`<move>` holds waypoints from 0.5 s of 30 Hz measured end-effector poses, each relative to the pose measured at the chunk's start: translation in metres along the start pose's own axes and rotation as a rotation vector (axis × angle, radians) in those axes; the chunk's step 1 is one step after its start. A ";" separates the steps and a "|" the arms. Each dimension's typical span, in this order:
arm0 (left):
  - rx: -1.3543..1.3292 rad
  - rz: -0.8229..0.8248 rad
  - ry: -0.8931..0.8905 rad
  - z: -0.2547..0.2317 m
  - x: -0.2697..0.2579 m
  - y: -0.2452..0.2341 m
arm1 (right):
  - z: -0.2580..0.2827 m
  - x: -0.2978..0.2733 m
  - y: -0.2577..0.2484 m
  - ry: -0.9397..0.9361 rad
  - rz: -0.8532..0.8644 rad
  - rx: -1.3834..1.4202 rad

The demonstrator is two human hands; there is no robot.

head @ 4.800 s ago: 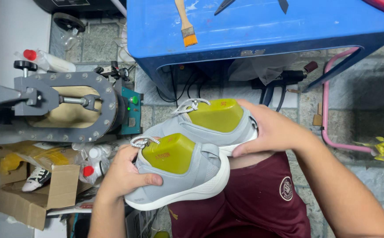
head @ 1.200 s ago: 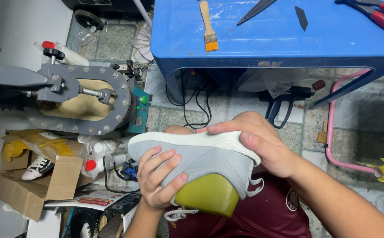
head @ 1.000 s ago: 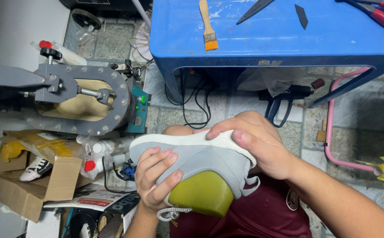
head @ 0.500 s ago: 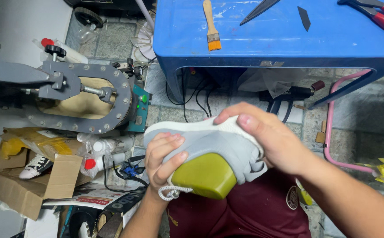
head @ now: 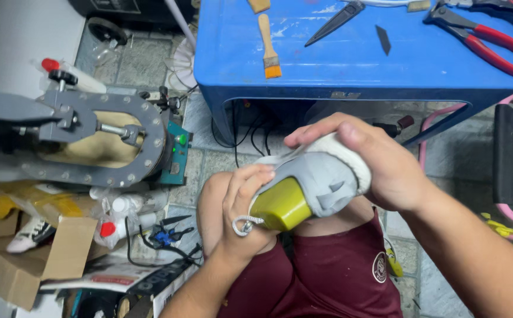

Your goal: The person removes a grey sneaker with a yellow insole from a shoe repair machine. They then manually press and smooth the upper fabric of the shoe around the heel and toe areas to ensure proper adhesion and fit.

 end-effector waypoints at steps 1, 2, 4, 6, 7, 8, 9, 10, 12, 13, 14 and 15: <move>0.025 0.003 -0.013 -0.002 -0.002 0.004 | -0.003 0.000 -0.002 -0.014 -0.041 -0.128; 0.047 0.000 -0.019 -0.001 -0.002 0.009 | -0.006 0.001 -0.005 -0.012 -0.045 -0.155; 0.072 -0.006 -0.073 0.002 -0.008 0.019 | -0.017 0.000 -0.004 0.019 -0.045 -0.194; 0.096 -0.008 -0.093 0.004 -0.020 0.023 | -0.028 -0.003 -0.003 0.022 -0.025 -0.115; 0.106 -0.006 -0.071 0.006 -0.023 0.023 | -0.031 -0.005 -0.003 0.020 -0.014 -0.075; 0.126 -0.006 -0.058 0.004 -0.027 0.022 | -0.034 -0.008 -0.002 0.006 -0.016 -0.120; 0.126 0.009 -0.066 0.003 -0.031 0.021 | -0.034 -0.012 -0.001 -0.008 -0.018 -0.164; 0.132 0.019 -0.060 0.004 -0.032 0.019 | -0.034 -0.010 -0.002 -0.035 -0.017 -0.215; 0.150 0.020 -0.035 0.005 -0.031 0.017 | -0.031 -0.013 0.003 0.003 -0.019 -0.173; 0.163 0.011 -0.016 0.006 -0.029 0.018 | -0.029 -0.011 0.001 0.017 -0.017 -0.157; 0.170 0.014 -0.018 0.003 -0.032 0.018 | -0.029 -0.012 0.002 0.002 0.005 -0.171; 0.181 0.021 -0.023 0.002 -0.035 0.019 | -0.029 -0.014 0.003 -0.013 0.027 -0.185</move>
Point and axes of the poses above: each hand's wrist, its own x-axis towards the middle knuckle, its own y-axis out of the palm, z = x × y, the point moved 2 cm from there along x, towards the middle knuckle, and after that the axes turned 14 degrees about -x, right-handed, at the moved point
